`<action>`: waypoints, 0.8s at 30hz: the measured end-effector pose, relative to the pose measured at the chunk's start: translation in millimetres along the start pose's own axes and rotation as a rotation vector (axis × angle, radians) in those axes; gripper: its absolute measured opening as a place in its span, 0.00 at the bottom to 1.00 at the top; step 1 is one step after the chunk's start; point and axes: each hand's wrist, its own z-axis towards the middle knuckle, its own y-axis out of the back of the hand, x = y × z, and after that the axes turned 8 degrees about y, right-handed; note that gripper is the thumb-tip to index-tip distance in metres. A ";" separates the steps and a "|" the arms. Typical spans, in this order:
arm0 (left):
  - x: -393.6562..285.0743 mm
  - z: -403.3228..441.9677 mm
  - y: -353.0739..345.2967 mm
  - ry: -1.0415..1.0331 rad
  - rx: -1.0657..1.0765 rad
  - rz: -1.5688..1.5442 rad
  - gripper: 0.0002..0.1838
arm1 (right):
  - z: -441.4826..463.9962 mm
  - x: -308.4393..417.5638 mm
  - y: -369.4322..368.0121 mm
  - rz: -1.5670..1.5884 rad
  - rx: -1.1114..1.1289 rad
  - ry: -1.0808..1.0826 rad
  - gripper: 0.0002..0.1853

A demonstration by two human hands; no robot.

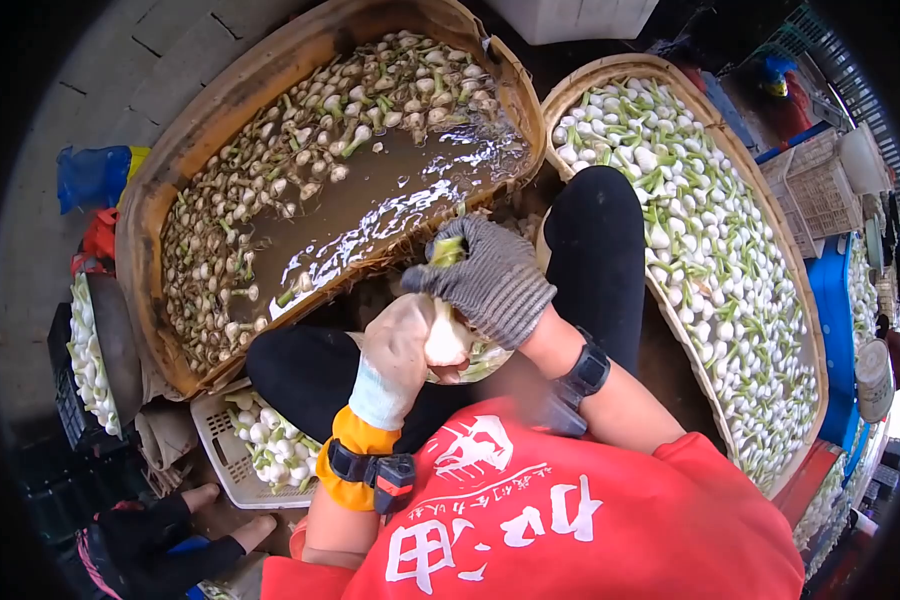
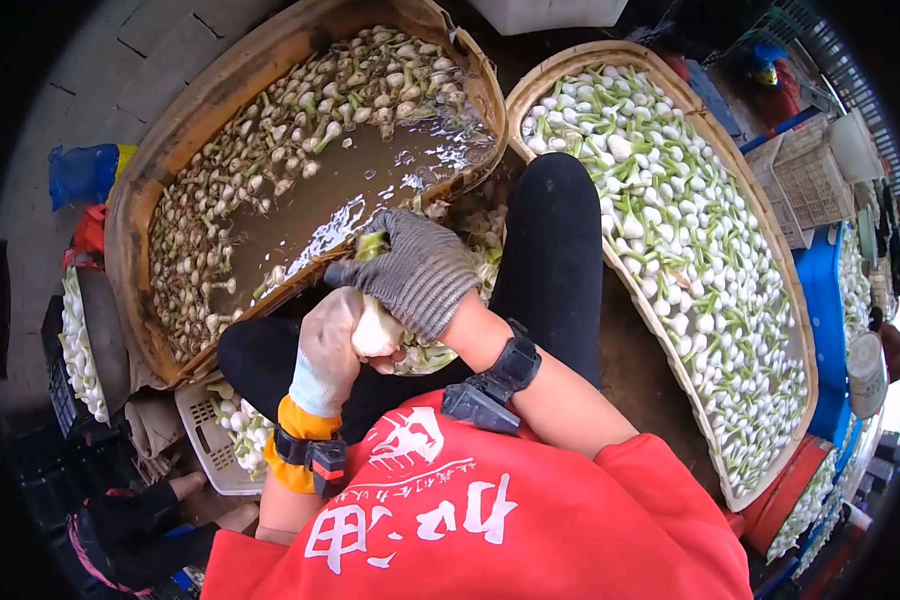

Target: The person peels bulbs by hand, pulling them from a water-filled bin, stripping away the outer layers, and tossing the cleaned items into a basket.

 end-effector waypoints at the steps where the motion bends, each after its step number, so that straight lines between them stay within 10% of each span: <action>1: 4.2 1.3 2.1 -0.051 -0.024 0.034 0.19 | 0.7 1.1 1.9 0.000 -0.002 -0.003 0.25; 5: -11.1 3.9 10.7 0.078 0.114 0.013 0.15 | 3.8 -6.3 10.0 -0.211 0.215 0.090 0.31; 12: -2.3 5.1 6.7 0.070 -0.166 -0.051 0.12 | 8.1 -42.3 0.2 0.851 0.457 0.050 0.20; 15: -0.5 5.6 6.5 -0.084 -0.282 0.098 0.09 | 12.0 -26.3 4.0 0.252 0.418 0.328 0.22; 16: 0.5 5.7 6.3 -0.160 -0.335 0.174 0.09 | 12.7 -6.7 12.5 0.237 0.482 0.036 0.23; 19: 2.6 6.5 9.8 -0.397 -0.509 0.404 0.09 | 14.7 -16.2 13.4 0.332 0.391 0.041 0.24; 21: -5.9 2.5 14.4 -0.321 -0.553 0.334 0.11 | 21.5 -33.2 25.9 0.059 0.369 0.089 0.20; 24: -11.6 -2.4 25.7 -0.337 -0.460 -0.292 0.11 | 15.2 -66.9 28.3 0.489 0.100 0.009 0.09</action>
